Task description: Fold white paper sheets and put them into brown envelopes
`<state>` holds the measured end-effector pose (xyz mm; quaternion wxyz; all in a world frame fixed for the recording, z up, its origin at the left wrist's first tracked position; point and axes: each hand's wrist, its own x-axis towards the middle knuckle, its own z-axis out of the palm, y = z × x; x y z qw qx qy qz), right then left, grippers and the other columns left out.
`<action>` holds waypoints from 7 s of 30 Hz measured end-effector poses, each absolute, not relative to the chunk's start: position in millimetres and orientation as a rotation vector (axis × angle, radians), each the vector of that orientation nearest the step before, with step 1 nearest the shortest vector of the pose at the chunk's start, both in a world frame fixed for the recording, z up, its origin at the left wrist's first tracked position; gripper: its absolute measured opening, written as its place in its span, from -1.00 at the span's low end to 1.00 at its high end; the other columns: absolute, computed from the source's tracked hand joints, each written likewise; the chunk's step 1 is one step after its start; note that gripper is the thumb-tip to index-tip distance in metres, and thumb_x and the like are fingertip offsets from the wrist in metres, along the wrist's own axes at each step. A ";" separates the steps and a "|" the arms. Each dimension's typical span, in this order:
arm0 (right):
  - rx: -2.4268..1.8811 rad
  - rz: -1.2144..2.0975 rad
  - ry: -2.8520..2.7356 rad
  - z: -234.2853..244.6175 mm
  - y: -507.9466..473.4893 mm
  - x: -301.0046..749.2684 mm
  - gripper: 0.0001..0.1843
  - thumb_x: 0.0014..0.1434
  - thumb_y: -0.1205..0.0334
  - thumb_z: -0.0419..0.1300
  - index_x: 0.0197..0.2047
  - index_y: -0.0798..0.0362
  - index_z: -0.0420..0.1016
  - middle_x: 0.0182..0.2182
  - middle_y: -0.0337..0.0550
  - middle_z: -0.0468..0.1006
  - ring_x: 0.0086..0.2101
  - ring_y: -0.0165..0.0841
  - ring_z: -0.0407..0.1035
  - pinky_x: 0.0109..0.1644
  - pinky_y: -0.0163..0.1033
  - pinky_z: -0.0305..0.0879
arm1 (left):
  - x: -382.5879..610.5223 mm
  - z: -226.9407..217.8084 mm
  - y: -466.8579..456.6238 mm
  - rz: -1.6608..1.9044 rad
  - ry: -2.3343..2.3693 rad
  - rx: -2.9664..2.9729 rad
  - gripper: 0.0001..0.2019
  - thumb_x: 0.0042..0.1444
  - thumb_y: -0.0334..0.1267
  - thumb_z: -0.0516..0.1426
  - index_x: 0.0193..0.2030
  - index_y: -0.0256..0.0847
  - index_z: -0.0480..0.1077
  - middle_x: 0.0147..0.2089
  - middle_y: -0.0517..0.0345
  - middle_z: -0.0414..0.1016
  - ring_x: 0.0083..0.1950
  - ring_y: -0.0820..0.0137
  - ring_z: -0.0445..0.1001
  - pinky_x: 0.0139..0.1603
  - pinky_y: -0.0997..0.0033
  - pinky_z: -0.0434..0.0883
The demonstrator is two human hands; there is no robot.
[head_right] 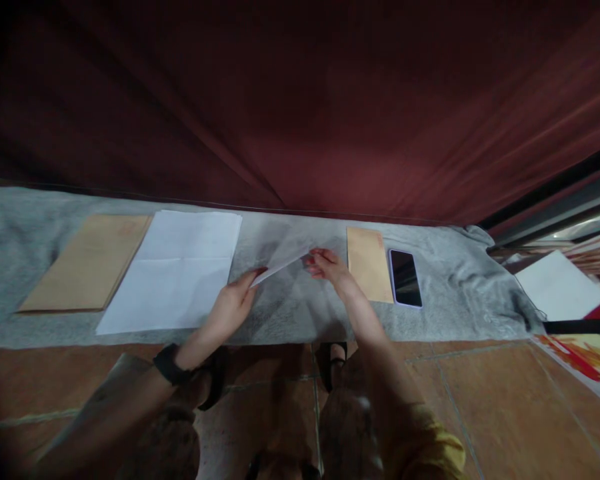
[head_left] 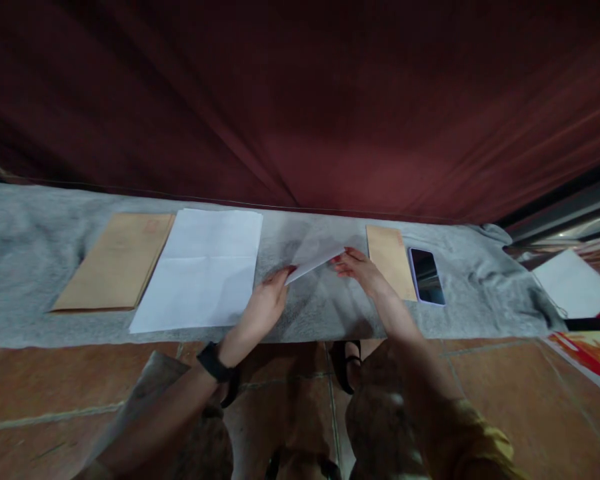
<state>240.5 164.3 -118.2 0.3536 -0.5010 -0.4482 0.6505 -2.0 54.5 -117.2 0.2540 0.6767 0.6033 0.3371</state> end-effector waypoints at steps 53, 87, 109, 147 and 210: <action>-1.158 0.477 -2.559 -147.9 71.0 160.7 -0.35 0.50 0.00 -0.16 0.53 0.09 -0.05 0.49 -0.03 0.01 0.46 -0.27 -0.13 0.53 0.01 -0.09 | -12.1 -134.2 63.0 0.948 1.713 1.047 -0.85 0.07 -0.19 0.20 -0.36 -0.10 0.28 -0.51 0.28 0.46 -0.57 0.39 0.44 -0.49 0.40 0.39; -1.409 0.091 -2.594 -170.6 82.1 182.8 -0.28 0.34 0.33 -0.03 0.52 0.19 -0.04 0.49 0.15 -0.06 0.46 -0.02 -0.22 0.47 0.24 -0.19 | 44.1 -150.4 60.1 0.563 1.751 2.400 -0.36 0.41 -0.07 -0.11 0.51 -0.43 -0.02 0.55 -0.21 -0.01 0.59 0.17 -0.12 0.57 -0.02 -0.08; -1.513 0.101 -2.459 -168.6 87.2 191.6 -0.38 0.45 0.24 -0.12 0.50 0.23 0.01 0.47 0.16 0.02 0.45 -0.09 -0.14 0.47 0.16 -0.13 | 31.9 -159.0 71.7 0.488 1.951 2.341 -0.27 0.38 0.07 -0.07 0.48 -0.50 0.04 0.54 -0.33 -0.03 0.58 0.05 -0.13 0.54 -0.11 -0.15; -1.204 0.332 -2.578 -160.2 59.4 179.3 -0.34 0.51 0.04 -0.26 0.55 0.14 -0.22 0.50 0.03 -0.04 0.46 -0.25 -0.16 0.52 0.07 -0.10 | 21.4 -160.3 51.7 0.630 1.847 2.355 -0.15 0.18 -0.55 -0.21 0.56 -0.17 -0.54 0.55 -0.09 0.02 0.57 0.25 -0.21 0.57 -0.14 -0.04; -1.240 0.100 -2.575 -168.5 54.2 208.8 -0.22 0.46 -0.07 -0.08 0.52 0.28 -0.09 0.47 0.21 0.02 0.44 -0.10 -0.08 0.48 0.11 0.01 | 8.8 -156.1 6.4 0.460 1.927 2.494 -0.36 0.34 -0.23 -0.03 0.48 -0.54 0.02 0.51 -0.37 0.05 0.55 0.07 -0.01 0.49 -0.03 0.16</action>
